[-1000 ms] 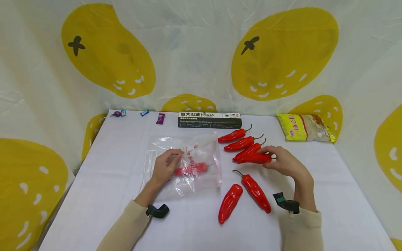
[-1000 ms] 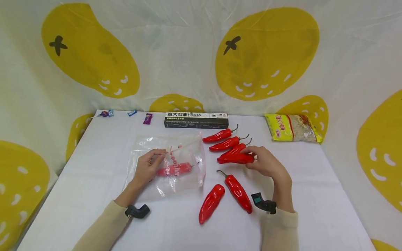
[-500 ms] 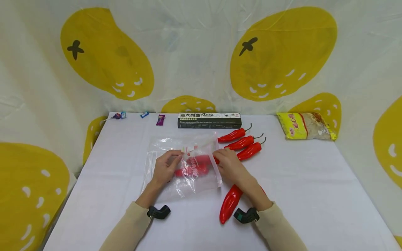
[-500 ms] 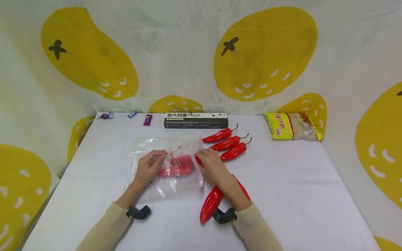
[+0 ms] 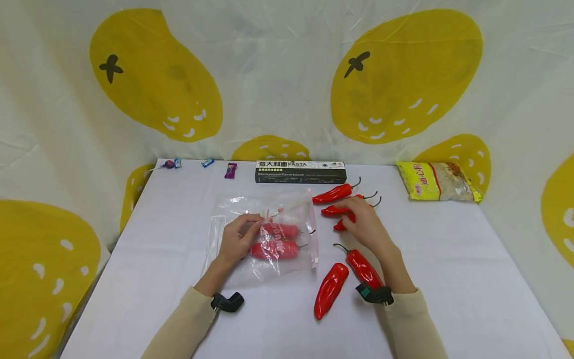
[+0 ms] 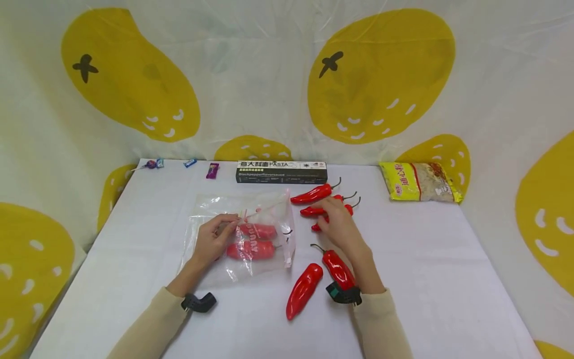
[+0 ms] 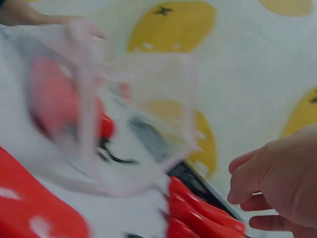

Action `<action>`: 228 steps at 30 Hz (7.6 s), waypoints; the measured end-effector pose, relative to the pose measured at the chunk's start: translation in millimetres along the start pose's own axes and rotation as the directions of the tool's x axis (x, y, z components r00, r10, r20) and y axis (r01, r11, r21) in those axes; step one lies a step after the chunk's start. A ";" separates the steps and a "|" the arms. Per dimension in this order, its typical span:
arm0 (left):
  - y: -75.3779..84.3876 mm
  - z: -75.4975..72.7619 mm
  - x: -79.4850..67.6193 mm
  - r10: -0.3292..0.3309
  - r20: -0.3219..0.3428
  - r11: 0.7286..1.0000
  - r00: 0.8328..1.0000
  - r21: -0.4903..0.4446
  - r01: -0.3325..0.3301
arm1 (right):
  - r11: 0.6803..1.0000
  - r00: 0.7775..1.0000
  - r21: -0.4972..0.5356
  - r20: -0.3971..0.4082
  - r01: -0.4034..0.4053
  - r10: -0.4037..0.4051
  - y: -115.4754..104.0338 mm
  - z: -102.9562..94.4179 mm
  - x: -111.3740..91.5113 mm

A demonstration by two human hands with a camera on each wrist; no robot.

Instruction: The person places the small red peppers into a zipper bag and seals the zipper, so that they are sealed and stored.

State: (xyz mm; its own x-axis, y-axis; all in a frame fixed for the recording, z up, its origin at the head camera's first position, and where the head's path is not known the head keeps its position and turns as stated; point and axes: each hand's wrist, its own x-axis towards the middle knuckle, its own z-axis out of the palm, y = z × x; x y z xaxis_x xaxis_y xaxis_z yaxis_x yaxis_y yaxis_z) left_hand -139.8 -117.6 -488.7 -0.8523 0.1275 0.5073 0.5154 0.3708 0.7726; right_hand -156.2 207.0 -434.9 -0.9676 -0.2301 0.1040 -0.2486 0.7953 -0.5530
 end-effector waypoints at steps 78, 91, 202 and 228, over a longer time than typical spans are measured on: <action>2.1 -3.2 2.5 0.010 0.014 0.999 1.000 -0.049 -0.010 | 0.969 0.967 0.115 0.162 -0.218 0.198 17.4 -47.6 -39.4; 3.7 -5.6 2.2 0.021 0.010 0.999 1.000 -0.043 -0.021 | 0.876 0.959 0.445 -0.111 -0.188 0.262 0.4 7.8 -13.9; 9.8 -4.3 0.7 0.060 -0.048 0.998 0.997 0.010 -0.060 | 0.985 0.998 0.165 -0.048 0.048 -0.041 11.1 8.8 5.7; 7.6 -3.5 0.0 0.070 -0.055 0.997 0.996 -0.011 -0.070 | 0.974 0.972 -0.121 0.117 -0.191 0.205 56.4 -17.8 1.7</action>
State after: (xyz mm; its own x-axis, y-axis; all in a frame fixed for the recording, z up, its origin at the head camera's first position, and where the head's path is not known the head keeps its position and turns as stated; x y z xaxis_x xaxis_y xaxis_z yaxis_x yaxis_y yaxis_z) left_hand -135.6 -118.0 -481.5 -0.8080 0.1022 0.5802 0.5750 0.3512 0.7389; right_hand -172.7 261.4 -451.2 -0.9860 -0.1259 -0.1092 -0.0625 0.8866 -0.4583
